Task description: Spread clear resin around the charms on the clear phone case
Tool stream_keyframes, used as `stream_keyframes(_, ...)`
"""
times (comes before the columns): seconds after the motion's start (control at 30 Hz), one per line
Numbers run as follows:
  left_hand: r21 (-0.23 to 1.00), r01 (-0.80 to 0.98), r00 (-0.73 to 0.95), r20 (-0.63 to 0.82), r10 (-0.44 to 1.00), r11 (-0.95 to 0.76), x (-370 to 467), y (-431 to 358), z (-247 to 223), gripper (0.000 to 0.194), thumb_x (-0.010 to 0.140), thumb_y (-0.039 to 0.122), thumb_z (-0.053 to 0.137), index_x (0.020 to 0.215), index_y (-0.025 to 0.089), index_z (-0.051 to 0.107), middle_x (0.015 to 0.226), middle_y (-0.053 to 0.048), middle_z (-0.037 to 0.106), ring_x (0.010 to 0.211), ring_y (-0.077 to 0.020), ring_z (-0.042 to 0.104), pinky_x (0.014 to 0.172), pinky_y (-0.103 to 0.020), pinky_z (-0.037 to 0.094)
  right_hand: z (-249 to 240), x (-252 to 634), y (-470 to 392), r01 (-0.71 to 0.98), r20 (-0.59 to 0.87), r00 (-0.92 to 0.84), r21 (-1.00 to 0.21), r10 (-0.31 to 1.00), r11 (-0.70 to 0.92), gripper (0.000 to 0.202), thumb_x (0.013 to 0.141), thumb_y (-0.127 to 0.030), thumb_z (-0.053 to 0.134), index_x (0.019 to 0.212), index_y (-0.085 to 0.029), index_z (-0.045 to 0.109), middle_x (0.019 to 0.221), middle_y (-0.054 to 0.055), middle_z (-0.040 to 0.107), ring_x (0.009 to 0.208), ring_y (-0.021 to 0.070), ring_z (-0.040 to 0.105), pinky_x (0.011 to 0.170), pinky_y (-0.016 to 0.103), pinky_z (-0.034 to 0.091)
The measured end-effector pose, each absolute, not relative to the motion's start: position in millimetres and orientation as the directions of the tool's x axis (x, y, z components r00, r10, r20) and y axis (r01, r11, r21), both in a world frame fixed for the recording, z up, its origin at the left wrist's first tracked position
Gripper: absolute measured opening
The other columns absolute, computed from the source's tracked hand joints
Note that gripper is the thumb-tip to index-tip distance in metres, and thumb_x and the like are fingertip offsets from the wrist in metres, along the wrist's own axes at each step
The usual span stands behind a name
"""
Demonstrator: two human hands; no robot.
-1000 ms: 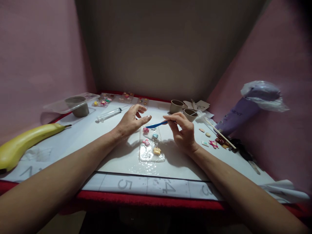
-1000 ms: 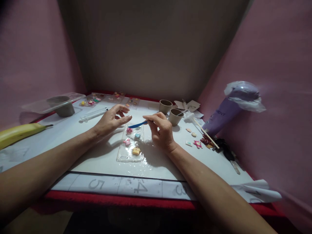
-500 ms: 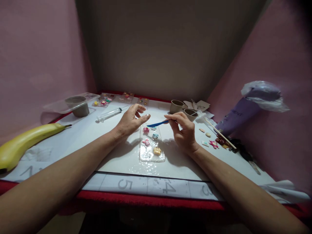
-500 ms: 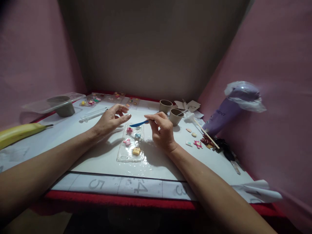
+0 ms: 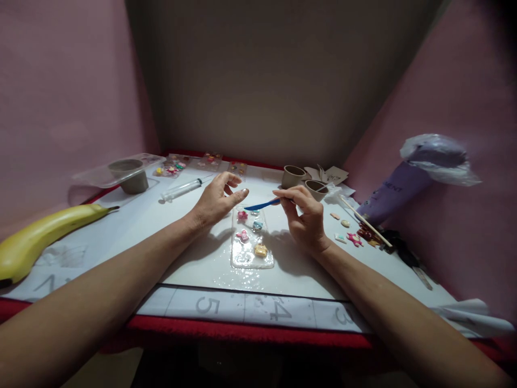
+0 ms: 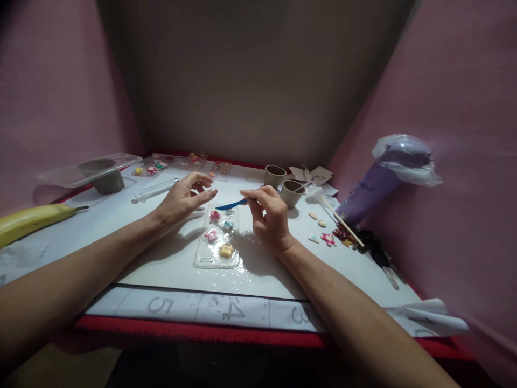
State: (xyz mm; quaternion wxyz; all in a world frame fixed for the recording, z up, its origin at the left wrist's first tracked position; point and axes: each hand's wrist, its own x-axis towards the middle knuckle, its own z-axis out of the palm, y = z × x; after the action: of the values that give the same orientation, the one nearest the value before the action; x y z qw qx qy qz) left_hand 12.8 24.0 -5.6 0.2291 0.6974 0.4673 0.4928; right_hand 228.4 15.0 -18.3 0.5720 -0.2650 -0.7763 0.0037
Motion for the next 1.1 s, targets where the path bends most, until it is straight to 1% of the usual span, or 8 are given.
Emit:
stream_keyframes(0.3,0.777,0.436,0.073,0.472,0.879,-0.454,12.5,24.5,-6.2,0.037,0.078,0.045,0.064,0.1,0.016,0.058,0.106,-0.01,0.061,0.087,-0.0202,0.057,0.077,-0.037,0.048,-18.5,228.6,15.0,0.415,0.879,-0.201,-0.323,0.432,0.851,0.019,0.091,-0.016,0.053,0.099,-0.022,0.07,0.082,0.004,0.065,0.076,0.0171,0.062,0.065,0.034,0.054)
stream_keyframes(0.5,0.77,0.437,0.076,0.482,0.873,-0.464,12.0,25.8,-7.1,0.037,0.078,0.045,0.064,0.099,0.016,0.058,0.105,-0.01,0.061,0.089,-0.0209,0.057,0.078,-0.037,0.048,-18.1,228.5,14.0,0.431,0.868,-0.222,-0.322,0.445,0.843,0.02,0.092,-0.016,0.053,0.099,-0.022,0.07,0.081,0.004,0.066,0.077,0.0175,0.062,0.064,0.034,0.054)
stream_keyframes(0.87,0.776,0.441,0.072,0.47,0.88,-0.45,12.4,24.7,-6.1,0.035,0.078,0.045,0.063,0.098,0.017,0.058,0.104,-0.01,0.061,0.089,-0.0207,0.057,0.079,-0.037,0.048,-17.4,228.5,13.9,0.413,0.88,-0.213,-0.312,0.424,0.856,0.02,0.091,-0.015,0.053,0.1,-0.021,0.07,0.081,0.004,0.067,0.076,0.0175,0.061,0.065,0.034,0.053)
stream_keyframes(1.1,0.773,0.45,0.066,0.471,0.88,-0.447,12.4,24.0,-6.2,0.034,0.078,0.045,0.064,0.098,0.017,0.058,0.103,-0.009,0.062,0.088,-0.0205,0.058,0.078,-0.037,0.048,-16.2,228.1,13.0,0.428,0.874,-0.216,-0.315,0.435,0.847,0.019,0.091,-0.016,0.053,0.099,-0.022,0.07,0.08,0.004,0.068,0.076,0.018,0.061,0.064,0.035,0.053)
